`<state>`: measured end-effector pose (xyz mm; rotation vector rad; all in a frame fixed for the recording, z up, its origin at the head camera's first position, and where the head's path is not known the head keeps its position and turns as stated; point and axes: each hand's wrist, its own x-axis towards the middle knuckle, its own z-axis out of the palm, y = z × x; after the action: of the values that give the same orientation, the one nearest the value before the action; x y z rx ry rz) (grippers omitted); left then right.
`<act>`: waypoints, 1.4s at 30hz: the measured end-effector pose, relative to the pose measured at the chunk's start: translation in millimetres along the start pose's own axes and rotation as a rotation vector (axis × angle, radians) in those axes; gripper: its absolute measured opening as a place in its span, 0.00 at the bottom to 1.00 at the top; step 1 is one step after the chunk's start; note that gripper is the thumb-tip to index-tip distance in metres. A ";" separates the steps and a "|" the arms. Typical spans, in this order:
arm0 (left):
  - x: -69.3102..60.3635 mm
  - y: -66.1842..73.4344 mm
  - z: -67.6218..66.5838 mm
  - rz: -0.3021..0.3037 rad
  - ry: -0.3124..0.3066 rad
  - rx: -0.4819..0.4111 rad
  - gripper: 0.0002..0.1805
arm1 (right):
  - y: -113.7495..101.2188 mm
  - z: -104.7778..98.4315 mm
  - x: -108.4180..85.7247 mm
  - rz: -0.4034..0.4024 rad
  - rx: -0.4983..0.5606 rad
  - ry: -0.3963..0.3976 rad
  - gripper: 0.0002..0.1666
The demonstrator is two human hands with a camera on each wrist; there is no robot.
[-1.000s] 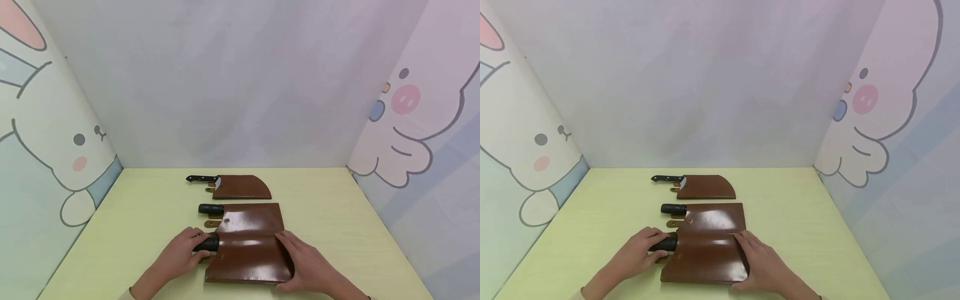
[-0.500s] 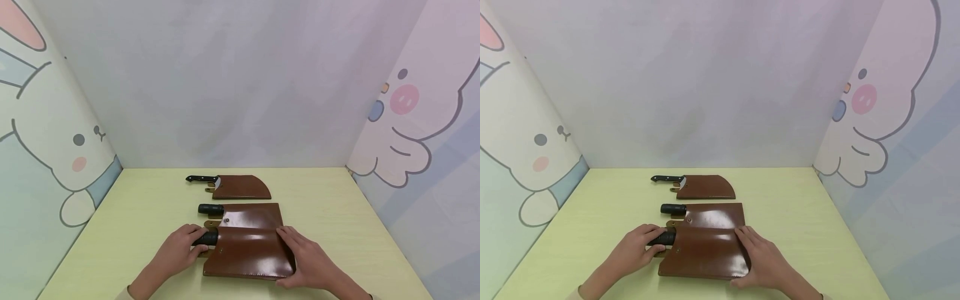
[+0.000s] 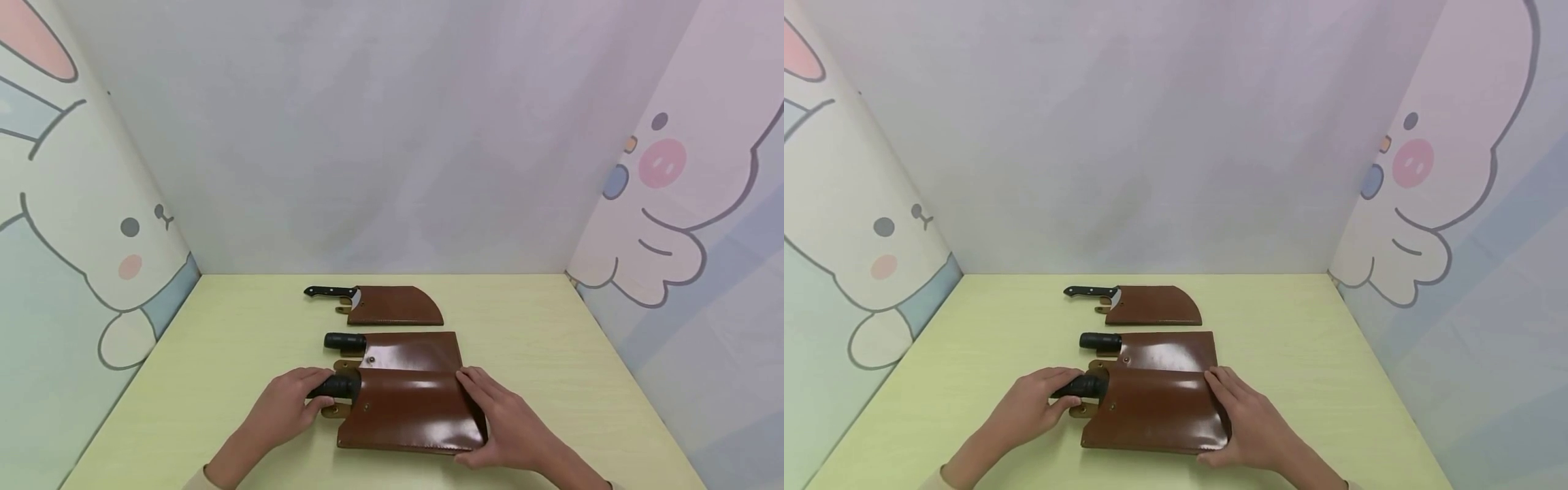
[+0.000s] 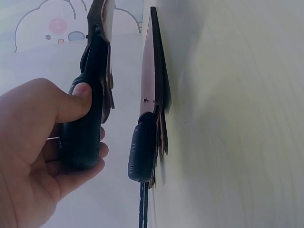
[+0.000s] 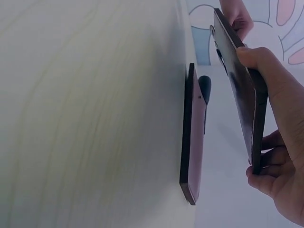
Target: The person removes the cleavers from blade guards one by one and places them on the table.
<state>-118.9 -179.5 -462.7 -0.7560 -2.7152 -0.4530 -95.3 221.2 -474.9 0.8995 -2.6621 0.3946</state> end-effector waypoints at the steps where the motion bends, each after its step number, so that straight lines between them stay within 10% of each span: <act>1: -0.4 -0.3 -0.1 0.002 -0.002 -0.005 0.22 | 0.2 -0.1 -0.3 -0.002 0.007 -0.002 0.72; 42: -9.4 -21.2 -7.0 -0.010 0.025 -0.061 0.24 | 16.1 1.7 -7.2 -0.086 0.114 0.060 0.69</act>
<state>-121.3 -203.5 -464.3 -0.7475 -2.6937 -0.5460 -100.2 236.9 -481.7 1.0150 -2.5576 0.5484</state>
